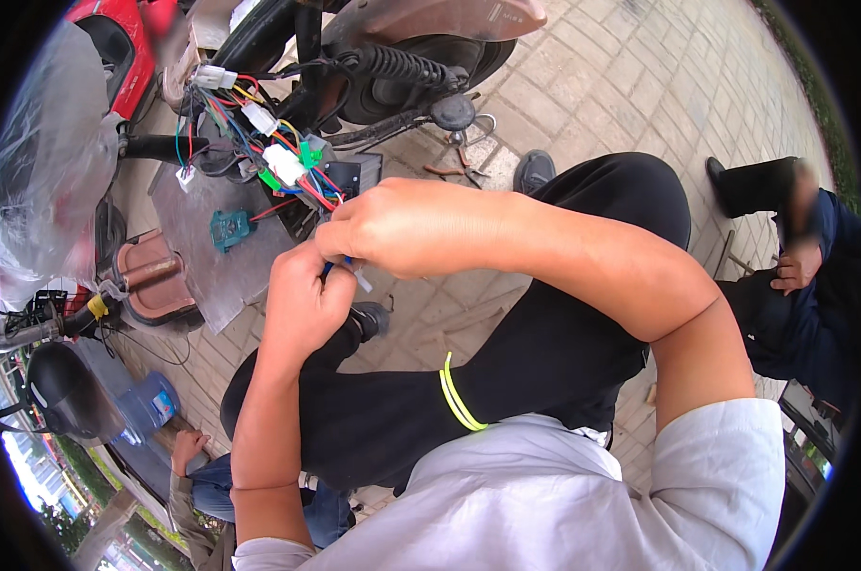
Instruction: The person repairs the electrical wiring of a scooter by stripping wire insulation, twisting wires together, and wrapping connections with electrical tape. They use pliers and electrical tape to secure the connections.
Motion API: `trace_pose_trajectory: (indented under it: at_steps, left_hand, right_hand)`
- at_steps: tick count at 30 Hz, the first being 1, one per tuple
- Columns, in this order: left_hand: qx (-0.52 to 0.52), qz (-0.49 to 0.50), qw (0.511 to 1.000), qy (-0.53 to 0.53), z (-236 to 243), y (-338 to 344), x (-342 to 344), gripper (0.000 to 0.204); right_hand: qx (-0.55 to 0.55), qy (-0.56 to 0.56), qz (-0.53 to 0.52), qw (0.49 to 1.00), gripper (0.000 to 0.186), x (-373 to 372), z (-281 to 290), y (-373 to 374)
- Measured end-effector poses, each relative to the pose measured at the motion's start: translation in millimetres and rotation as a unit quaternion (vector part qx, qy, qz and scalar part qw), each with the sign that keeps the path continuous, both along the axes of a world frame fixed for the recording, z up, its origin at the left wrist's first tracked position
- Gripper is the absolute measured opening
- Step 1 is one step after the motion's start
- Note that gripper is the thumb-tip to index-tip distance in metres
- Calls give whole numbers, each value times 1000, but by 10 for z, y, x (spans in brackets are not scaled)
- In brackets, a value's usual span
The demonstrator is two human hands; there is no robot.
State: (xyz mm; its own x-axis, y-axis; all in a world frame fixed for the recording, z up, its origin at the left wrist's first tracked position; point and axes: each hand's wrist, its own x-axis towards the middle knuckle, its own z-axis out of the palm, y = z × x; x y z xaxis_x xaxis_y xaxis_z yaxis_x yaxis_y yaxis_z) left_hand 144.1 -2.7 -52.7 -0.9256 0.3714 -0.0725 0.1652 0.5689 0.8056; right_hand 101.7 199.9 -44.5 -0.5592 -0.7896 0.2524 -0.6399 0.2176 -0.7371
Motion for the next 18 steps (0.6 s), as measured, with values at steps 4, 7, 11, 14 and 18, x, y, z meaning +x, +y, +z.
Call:
trace_pose_trajectory:
  at_steps: [4,7,11,14,18]
  left_hand:
    - [11,20,999,24,17,0,27,13]
    - [83,54,994,-38,70,-38,51,11]
    - [265,88,935,-218,142,-362,-44,17]
    - [394,105,881,-240,83,-295,-47,23]
    - [514,102,805,-278,24,-300,-32,25]
  right_hand:
    - [-29,-30,-4,999,23,-15,20,-23]
    - [-25,-35,-2,999,29,-80,30,12]
    - [38,-120,-33,992,33,-171,239,212]
    - [50,-89,-14,995,32,-176,105,272]
    - [125,-20,-45,991,29,-145,-1,298]
